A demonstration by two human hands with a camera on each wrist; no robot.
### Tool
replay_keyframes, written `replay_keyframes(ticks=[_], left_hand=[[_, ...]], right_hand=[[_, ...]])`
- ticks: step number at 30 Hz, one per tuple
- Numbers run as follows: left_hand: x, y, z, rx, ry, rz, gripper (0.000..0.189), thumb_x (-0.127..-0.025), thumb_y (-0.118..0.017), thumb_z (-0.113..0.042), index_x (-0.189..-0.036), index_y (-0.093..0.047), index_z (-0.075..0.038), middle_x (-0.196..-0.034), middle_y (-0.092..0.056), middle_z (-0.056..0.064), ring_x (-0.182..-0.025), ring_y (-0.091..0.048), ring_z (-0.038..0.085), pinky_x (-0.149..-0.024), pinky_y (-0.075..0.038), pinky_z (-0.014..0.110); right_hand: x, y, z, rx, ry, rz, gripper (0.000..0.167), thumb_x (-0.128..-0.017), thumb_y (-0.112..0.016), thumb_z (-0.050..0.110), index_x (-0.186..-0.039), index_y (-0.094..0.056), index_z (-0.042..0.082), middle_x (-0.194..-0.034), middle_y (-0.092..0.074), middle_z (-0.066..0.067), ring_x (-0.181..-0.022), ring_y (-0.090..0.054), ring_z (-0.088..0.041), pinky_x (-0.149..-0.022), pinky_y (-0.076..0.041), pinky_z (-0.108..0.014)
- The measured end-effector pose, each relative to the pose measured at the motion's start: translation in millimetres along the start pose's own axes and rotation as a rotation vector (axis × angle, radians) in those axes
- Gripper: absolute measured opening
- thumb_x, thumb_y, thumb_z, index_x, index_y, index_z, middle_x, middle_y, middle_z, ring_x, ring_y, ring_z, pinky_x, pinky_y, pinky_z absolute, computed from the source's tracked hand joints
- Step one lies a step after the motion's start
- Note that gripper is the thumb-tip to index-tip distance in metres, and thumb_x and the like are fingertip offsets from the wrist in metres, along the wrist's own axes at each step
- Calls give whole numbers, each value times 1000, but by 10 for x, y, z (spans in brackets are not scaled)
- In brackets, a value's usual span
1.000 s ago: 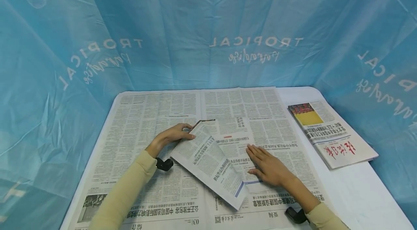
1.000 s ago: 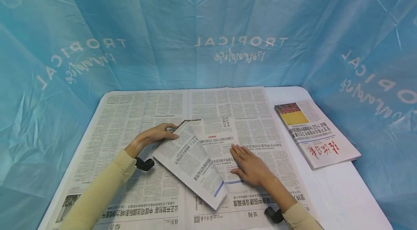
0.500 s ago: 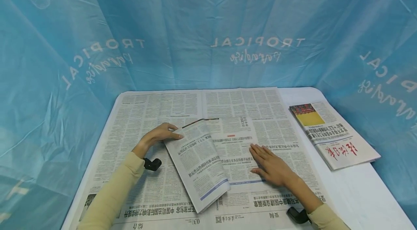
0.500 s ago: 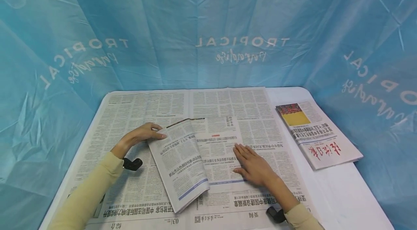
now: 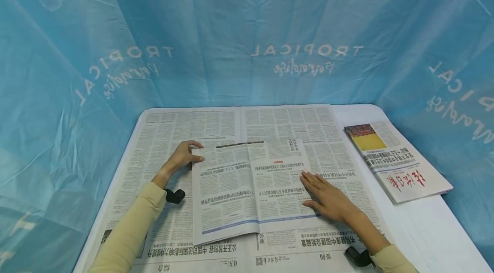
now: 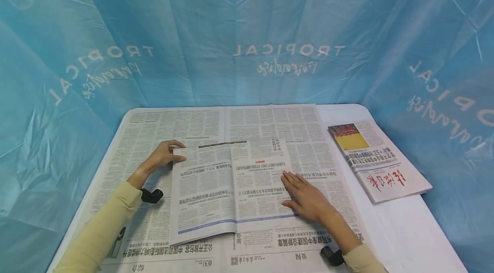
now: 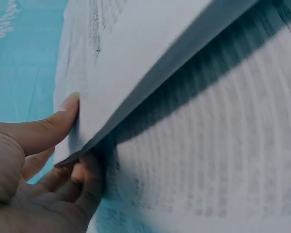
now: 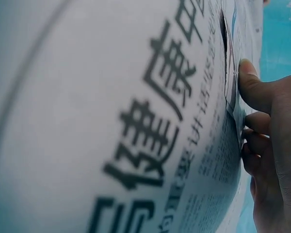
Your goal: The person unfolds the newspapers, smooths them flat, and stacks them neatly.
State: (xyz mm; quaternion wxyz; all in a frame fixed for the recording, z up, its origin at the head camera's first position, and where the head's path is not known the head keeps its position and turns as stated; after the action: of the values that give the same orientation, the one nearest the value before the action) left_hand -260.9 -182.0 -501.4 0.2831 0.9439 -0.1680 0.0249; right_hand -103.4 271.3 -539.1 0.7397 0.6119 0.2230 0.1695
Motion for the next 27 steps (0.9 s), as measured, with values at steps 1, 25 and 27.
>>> replay_keyframes(ticks=[1,25,27], left_hand=[[-1,4,8,-14,-22,-14,47,-84,-75,-4,-126,-56,7,-75,-55,14,-58,-42,16,-56,-37,31],[-68,-47,77,-214,-58,-88,47,-83,-76,-6,-124,-58,11,-66,-49,5,-55,-37,15,-58,-36,31],[-78,-55,70,-215,-69,-94,47,-83,-76,-5,-123,-58,11,-66,-48,5,-55,-36,15,-57,-35,31]], right_hand=[[3,4,-4,-5,-3,2,75,-94,-58,47,-150,-35,2,-156,-33,-14,-142,-36,-32,-120,-10,-30],[107,-22,-33,-70,-60,0,76,-94,-58,49,-151,-34,6,-157,-33,-12,-142,-34,-37,-120,-8,-27],[104,-14,-39,-58,-56,-12,75,-94,-59,49,-151,-35,6,-157,-33,-12,-141,-35,-37,-120,-8,-27]])
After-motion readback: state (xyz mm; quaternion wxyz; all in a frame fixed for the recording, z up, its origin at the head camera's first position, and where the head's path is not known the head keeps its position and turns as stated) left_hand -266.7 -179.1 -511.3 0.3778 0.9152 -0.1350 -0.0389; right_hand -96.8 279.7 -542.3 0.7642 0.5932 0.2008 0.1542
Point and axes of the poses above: each hand's wrist, its own x-axis away from the middle knuckle, its own y-axis out of the back of the hand, z = x × y, the point moved 2 cm from there along -x, towards the middle knuckle
